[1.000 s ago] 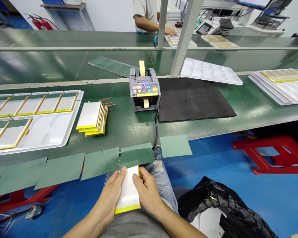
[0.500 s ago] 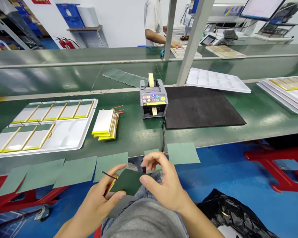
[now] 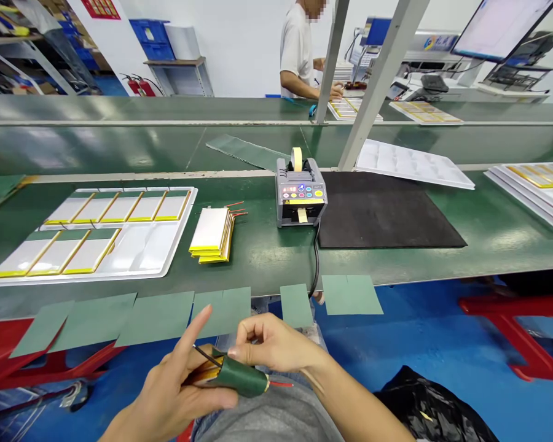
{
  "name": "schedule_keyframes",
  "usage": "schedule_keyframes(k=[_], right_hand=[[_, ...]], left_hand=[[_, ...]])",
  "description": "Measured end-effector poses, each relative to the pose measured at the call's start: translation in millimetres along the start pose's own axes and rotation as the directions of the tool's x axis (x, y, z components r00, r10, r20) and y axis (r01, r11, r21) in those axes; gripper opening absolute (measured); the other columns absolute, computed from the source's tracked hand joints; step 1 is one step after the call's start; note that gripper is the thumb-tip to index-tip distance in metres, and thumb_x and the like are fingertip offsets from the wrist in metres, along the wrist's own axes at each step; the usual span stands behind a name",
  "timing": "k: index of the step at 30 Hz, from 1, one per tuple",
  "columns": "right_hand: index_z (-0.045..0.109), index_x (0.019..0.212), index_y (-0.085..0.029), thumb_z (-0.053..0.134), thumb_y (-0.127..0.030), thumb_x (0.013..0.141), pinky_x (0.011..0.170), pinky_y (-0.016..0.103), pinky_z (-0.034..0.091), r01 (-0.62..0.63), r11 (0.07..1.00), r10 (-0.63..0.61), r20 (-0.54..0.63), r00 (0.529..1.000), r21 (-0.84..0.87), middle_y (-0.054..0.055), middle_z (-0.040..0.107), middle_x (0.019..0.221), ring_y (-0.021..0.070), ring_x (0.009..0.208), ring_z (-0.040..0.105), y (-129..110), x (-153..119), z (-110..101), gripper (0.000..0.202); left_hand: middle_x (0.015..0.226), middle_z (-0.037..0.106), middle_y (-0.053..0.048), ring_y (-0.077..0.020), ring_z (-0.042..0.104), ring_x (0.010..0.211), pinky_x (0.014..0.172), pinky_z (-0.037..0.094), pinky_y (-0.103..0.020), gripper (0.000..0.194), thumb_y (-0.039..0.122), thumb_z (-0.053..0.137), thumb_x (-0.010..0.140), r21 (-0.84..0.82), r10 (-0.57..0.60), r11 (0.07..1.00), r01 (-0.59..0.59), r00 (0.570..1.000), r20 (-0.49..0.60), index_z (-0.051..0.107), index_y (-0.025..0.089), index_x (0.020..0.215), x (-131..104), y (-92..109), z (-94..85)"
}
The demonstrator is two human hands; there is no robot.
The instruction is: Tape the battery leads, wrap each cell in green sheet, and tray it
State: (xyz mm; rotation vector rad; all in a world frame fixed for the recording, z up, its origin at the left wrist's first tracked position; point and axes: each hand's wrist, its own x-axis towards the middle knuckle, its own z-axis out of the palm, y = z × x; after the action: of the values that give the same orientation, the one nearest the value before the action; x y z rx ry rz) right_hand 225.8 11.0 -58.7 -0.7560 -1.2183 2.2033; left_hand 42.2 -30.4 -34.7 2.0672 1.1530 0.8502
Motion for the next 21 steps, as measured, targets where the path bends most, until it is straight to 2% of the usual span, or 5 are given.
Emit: schedule_keyframes(k=[3, 7, 11, 17, 21], right_hand=[[0.050, 0.066, -0.015, 0.062, -0.049, 0.079, 0.050, 0.018, 0.031, 0.035, 0.997, -0.034, 0.008, 0.999, -0.071, -0.006, 0.045, 0.059, 0.0054, 0.052, 0.038, 3.4, 3.0, 8.4, 0.038], [0.062, 0.076, -0.016, 0.052, -0.047, 0.086, 0.061, 0.022, 0.042, 0.070, 0.963, -0.072, 0.002, 0.997, -0.261, -0.002, 0.056, 0.068, 0.0110, 0.065, 0.051, 2.8, 4.2, 17.1, 0.034], [0.067, 0.093, -0.019, 0.053, -0.048, 0.085, 0.076, 0.030, 0.045, 0.124, 0.870, -0.196, -0.104, 0.975, -0.478, 0.002, 0.064, 0.084, 0.0162, 0.080, 0.056, -5.2, 8.8, 10.9, 0.033], [0.047, 0.133, -0.019, 0.066, -0.066, 0.065, 0.107, 0.041, 0.028, 0.331, 0.941, -0.302, 0.265, 0.916, -0.071, 0.014, 0.040, 0.141, 0.0281, 0.131, 0.037, -12.6, 30.5, 1.0, 0.085], [0.050, 0.130, -0.022, 0.080, -0.056, 0.053, 0.110, 0.040, 0.024, 0.373, 0.928, -0.363, 0.187, 0.913, -0.019, 0.013, 0.044, 0.137, 0.0290, 0.130, 0.038, 0.6, 42.4, 16.1, 0.089]], left_hand=[[0.049, 0.041, 0.015, -0.0080, 0.033, 0.041, 0.041, 0.032, -0.015, 0.083, 0.044, 0.071, 0.072, -0.106, -0.235, 0.964, 0.243, 0.968, 0.082, 0.025, 0.034, 0.140, 5.9, -1.4, -4.0], [0.056, 0.056, 0.008, -0.0095, 0.037, 0.048, 0.048, 0.032, -0.019, 0.023, 0.042, 0.065, 0.074, -0.209, -0.435, 0.853, 0.477, 0.873, 0.219, 0.058, 0.024, 0.086, 11.9, -5.5, -11.7], [0.059, 0.055, 0.005, -0.0115, 0.043, 0.055, 0.050, 0.032, -0.020, 0.032, 0.052, 0.061, 0.076, -0.434, -0.473, 0.712, 0.552, 0.834, 0.285, 0.050, 0.021, 0.075, 11.4, -13.7, -15.9], [0.083, 0.065, -0.003, -0.0167, 0.054, 0.075, 0.076, 0.042, -0.025, 0.050, 0.064, 0.057, 0.074, -0.621, -0.425, 0.622, 0.477, 0.872, 0.244, 0.063, 0.016, 0.086, 11.0, -24.9, -19.8], [0.079, 0.065, -0.005, -0.0179, 0.056, 0.074, 0.071, 0.042, -0.026, 0.055, 0.063, 0.064, 0.069, -0.712, -0.430, 0.518, 0.474, 0.864, 0.263, 0.064, 0.013, 0.091, 5.5, -31.4, -23.5]])
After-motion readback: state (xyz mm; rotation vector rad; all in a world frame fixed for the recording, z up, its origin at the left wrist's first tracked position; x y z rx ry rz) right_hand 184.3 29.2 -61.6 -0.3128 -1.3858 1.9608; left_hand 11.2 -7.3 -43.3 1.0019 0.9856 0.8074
